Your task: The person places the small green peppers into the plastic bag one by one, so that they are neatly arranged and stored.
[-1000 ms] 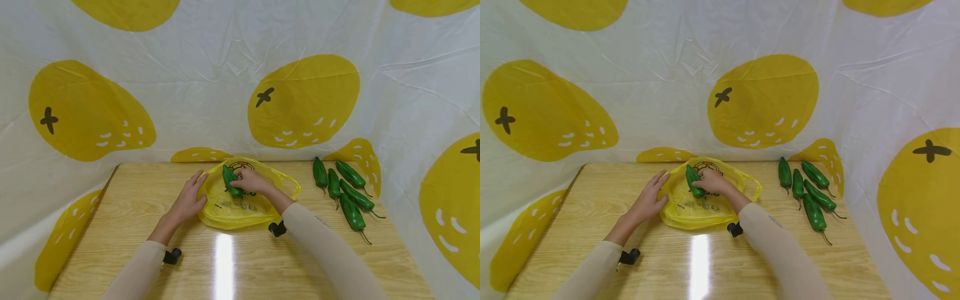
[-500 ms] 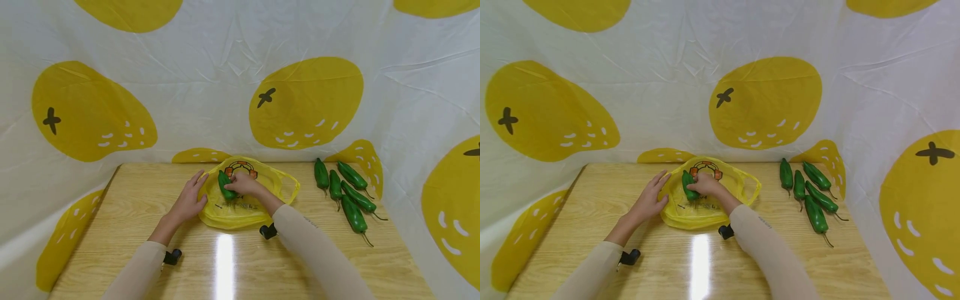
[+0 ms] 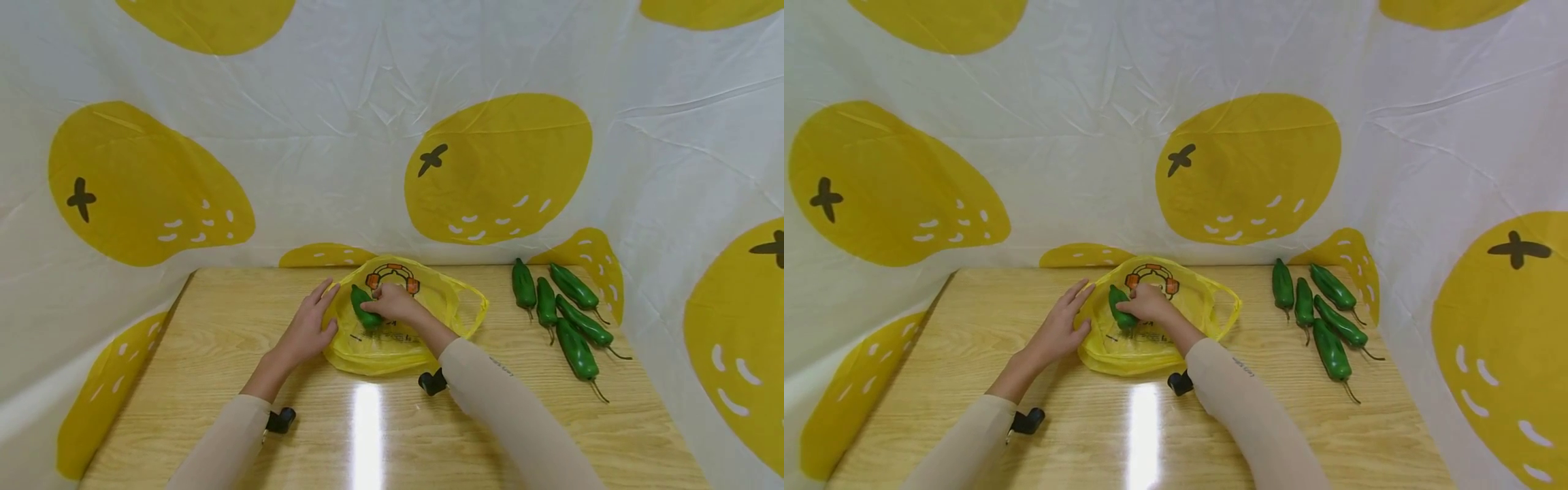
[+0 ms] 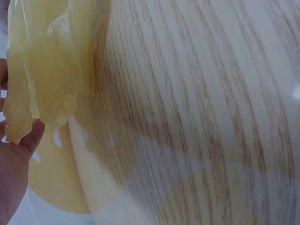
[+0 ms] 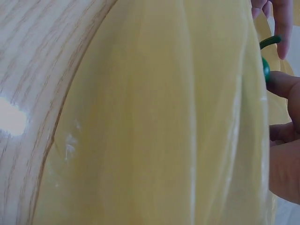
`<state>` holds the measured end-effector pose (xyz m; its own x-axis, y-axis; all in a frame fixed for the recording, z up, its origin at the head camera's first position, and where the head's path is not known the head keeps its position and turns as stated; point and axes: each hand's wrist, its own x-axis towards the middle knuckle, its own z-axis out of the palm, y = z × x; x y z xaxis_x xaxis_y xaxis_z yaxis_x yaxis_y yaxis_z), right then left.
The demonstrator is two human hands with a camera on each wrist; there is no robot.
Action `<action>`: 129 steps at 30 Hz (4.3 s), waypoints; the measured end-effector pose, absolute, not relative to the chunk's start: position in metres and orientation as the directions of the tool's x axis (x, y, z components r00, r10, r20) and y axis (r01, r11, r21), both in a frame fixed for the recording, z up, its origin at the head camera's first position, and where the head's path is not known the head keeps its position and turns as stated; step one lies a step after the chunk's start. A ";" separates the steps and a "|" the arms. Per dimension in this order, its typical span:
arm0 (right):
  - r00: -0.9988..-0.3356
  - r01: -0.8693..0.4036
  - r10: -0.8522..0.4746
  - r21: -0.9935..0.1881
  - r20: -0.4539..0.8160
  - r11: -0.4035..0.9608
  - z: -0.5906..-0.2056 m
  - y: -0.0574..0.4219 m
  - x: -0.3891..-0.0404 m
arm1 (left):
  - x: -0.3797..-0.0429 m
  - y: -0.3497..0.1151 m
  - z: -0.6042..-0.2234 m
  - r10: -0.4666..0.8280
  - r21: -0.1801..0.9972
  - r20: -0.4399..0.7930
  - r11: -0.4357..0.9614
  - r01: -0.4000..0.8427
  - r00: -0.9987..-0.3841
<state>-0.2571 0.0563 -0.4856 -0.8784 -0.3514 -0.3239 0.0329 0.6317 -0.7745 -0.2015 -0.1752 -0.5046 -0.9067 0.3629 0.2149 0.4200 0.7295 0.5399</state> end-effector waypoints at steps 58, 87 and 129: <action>-0.879 0.179 -0.294 -0.832 -0.375 0.525 -0.493 0.057 -0.246 | -0.205 -0.177 -0.506 0.378 0.544 0.199 0.725 0.422 -0.904; -0.914 0.051 -0.331 -0.876 -0.234 0.479 -0.430 0.112 -0.207 | -0.202 -0.177 -0.502 0.380 0.534 0.228 0.721 0.442 -0.896; -0.990 -0.122 -0.113 -0.880 0.078 0.460 -0.439 0.287 -0.186 | -0.200 -0.174 -0.504 0.383 0.536 0.215 0.723 0.436 -0.898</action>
